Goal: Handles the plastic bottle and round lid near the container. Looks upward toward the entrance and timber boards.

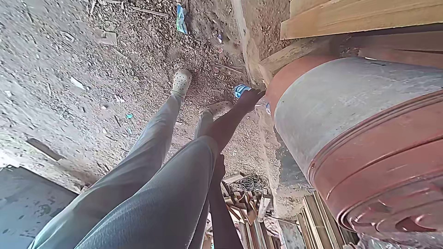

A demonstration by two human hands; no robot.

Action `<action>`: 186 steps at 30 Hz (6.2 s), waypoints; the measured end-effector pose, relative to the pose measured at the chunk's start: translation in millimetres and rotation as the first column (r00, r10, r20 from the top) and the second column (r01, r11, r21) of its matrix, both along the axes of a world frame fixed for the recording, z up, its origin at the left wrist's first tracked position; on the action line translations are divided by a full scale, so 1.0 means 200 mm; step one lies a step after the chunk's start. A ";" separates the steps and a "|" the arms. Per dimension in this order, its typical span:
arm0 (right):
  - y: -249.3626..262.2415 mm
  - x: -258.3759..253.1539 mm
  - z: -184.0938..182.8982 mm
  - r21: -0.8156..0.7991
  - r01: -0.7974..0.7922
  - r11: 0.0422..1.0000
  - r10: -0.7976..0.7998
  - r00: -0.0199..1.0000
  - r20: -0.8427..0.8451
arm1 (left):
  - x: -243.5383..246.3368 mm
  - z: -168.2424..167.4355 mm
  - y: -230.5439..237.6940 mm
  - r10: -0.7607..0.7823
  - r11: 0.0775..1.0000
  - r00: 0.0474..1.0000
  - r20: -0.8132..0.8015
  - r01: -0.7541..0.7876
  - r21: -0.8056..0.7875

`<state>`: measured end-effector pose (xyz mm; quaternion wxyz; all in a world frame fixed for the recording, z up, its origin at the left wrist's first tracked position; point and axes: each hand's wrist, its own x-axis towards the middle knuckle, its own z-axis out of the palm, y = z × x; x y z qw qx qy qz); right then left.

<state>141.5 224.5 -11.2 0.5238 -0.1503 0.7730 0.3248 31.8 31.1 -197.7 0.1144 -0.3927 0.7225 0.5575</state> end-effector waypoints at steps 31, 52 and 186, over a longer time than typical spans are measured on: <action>-0.30 -0.04 0.15 -0.028 0.015 1.000 -0.014 0.999 0.043 | 0.01 -0.01 -0.01 0.009 1.000 0.999 -0.041 -0.010 -0.020; -0.20 -0.04 0.05 -0.009 0.052 0.999 -0.052 0.997 0.050 | 0.01 -0.01 -0.01 -0.016 1.000 0.999 -0.051 0.015 -0.023; -0.15 -0.07 -0.08 0.003 0.068 0.998 -0.068 0.994 0.086 | 0.02 -0.07 -0.05 -0.097 0.994 0.992 -0.086 0.093 -0.052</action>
